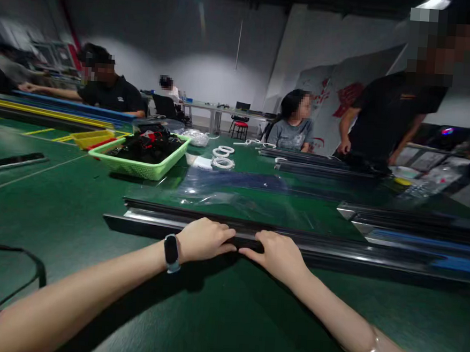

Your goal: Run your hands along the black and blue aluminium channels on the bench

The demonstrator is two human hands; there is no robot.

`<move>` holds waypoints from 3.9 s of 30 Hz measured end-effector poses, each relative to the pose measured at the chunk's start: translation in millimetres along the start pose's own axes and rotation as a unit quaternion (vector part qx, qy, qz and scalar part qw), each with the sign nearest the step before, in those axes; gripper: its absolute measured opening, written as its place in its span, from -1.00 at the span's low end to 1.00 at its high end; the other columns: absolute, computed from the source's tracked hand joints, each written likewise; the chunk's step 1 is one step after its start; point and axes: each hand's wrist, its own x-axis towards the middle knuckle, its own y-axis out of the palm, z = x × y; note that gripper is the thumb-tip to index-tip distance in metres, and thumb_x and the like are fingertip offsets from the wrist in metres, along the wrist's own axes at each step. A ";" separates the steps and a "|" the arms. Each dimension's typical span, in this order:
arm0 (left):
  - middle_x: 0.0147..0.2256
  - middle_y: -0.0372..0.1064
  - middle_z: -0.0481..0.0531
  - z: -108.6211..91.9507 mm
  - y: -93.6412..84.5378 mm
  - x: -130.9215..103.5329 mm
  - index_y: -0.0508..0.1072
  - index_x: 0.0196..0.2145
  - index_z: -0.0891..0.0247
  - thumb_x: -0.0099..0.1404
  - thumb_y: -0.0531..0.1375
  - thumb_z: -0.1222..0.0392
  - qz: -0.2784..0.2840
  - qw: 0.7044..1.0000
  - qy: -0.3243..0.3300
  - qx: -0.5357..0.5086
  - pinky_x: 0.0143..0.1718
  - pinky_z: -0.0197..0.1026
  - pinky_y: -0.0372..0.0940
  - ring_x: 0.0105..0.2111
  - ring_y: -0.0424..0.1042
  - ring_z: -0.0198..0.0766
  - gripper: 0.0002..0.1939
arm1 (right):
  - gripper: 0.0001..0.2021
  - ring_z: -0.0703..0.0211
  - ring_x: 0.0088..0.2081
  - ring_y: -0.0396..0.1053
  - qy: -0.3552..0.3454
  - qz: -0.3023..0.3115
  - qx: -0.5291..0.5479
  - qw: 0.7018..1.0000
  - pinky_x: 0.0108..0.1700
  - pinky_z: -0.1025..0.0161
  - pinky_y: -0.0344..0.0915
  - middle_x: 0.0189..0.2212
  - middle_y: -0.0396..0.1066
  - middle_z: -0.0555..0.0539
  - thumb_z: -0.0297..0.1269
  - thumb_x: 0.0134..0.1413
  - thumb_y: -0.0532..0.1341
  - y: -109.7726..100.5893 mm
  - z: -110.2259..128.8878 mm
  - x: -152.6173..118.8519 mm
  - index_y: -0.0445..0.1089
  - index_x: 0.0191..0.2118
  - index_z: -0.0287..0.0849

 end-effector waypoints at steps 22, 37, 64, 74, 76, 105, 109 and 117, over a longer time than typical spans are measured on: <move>-0.43 0.33 0.00 0.7 -3.5 1.3 0.29 -0.32 0.25 0.28 -0.09 -0.05 0.007 1.000 -0.012 -0.016 -0.45 -0.27 0.19 -0.44 0.38 -0.26 -0.66 | -0.47 0.13 -0.46 0.35 0.000 -0.013 0.005 1.000 -0.47 0.26 0.18 -0.52 0.38 -0.09 0.19 -0.01 -0.08 0.5 -2.5 0.4 0.36 -0.47 -0.19; -0.38 0.33 0.00 1.6 -5.5 1.2 0.28 -0.31 0.23 0.27 -0.08 -0.03 0.019 0.999 -0.008 -0.028 -0.42 -0.25 0.22 -0.38 0.38 -0.23 -0.70 | -0.49 0.13 -0.43 0.35 0.005 -0.016 0.008 1.000 -0.44 0.25 0.20 -0.49 0.39 -0.09 0.19 0.00 -0.08 1.4 -1.5 -0.3 0.35 -0.43 -0.18; -0.28 0.35 0.07 2.4 -3.3 1.3 0.34 -0.20 0.29 0.25 -0.02 0.03 0.015 0.996 -0.012 -0.092 -0.21 -0.22 0.23 -0.24 0.35 -0.22 -0.68 | -0.56 0.13 -0.28 0.33 -0.008 -0.058 0.051 0.997 -0.23 0.24 0.25 -0.35 0.40 -0.10 0.10 -0.01 0.03 5.9 -1.4 -1.9 0.36 -0.25 -0.19; -0.29 0.37 0.08 2.9 -3.1 2.0 0.36 -0.20 0.29 0.25 -0.01 0.03 0.013 0.995 -0.012 -0.100 -0.21 -0.22 0.22 -0.23 0.36 -0.21 -0.68 | -0.56 0.14 -0.29 0.35 -0.009 -0.063 0.046 0.997 -0.25 0.25 0.26 -0.35 0.41 -0.11 0.11 -0.02 0.04 5.8 -1.6 -0.8 0.37 -0.26 -0.18; -0.29 0.37 0.08 3.0 -2.5 2.0 0.35 -0.20 0.28 0.24 -0.01 0.02 0.012 0.995 -0.013 -0.100 -0.20 -0.22 0.22 -0.23 0.36 -0.21 -0.68 | -0.55 0.14 -0.29 0.35 -0.009 -0.060 0.049 0.997 -0.25 0.25 0.26 -0.35 0.42 -0.10 0.11 -0.02 0.03 5.3 -1.7 -0.5 0.37 -0.26 -0.18; -0.27 0.32 0.07 1.5 -8.6 0.4 0.29 -0.21 0.25 0.23 0.01 0.03 0.011 0.996 -0.001 -0.089 -0.21 -0.22 0.22 -0.20 0.33 -0.20 -0.73 | -0.62 0.15 -0.34 0.34 -0.009 -0.039 0.040 0.998 -0.34 0.27 0.22 -0.42 0.39 -0.07 0.07 0.02 0.01 0.2 1.2 -1.8 0.33 -0.32 -0.14; -0.28 0.32 0.06 1.0 -9.0 0.6 0.28 -0.21 0.25 0.23 0.00 0.02 0.013 0.996 -0.001 -0.086 -0.21 -0.22 0.22 -0.20 0.32 -0.20 -0.72 | -0.63 0.14 -0.35 0.34 -0.007 -0.041 0.035 0.998 -0.35 0.26 0.21 -0.45 0.38 -0.07 0.07 0.02 0.01 0.6 1.5 -2.3 0.32 -0.34 -0.15; -0.30 0.32 0.05 0.8 -8.5 0.7 0.28 -0.23 0.25 0.23 -0.01 0.00 0.013 0.997 0.000 -0.075 -0.24 -0.21 0.22 -0.24 0.33 -0.19 -0.71 | -0.63 0.16 -0.35 0.33 -0.012 -0.041 0.037 0.998 -0.36 0.27 0.19 -0.45 0.37 -0.05 0.07 0.02 0.01 1.0 0.8 -2.0 0.31 -0.35 -0.14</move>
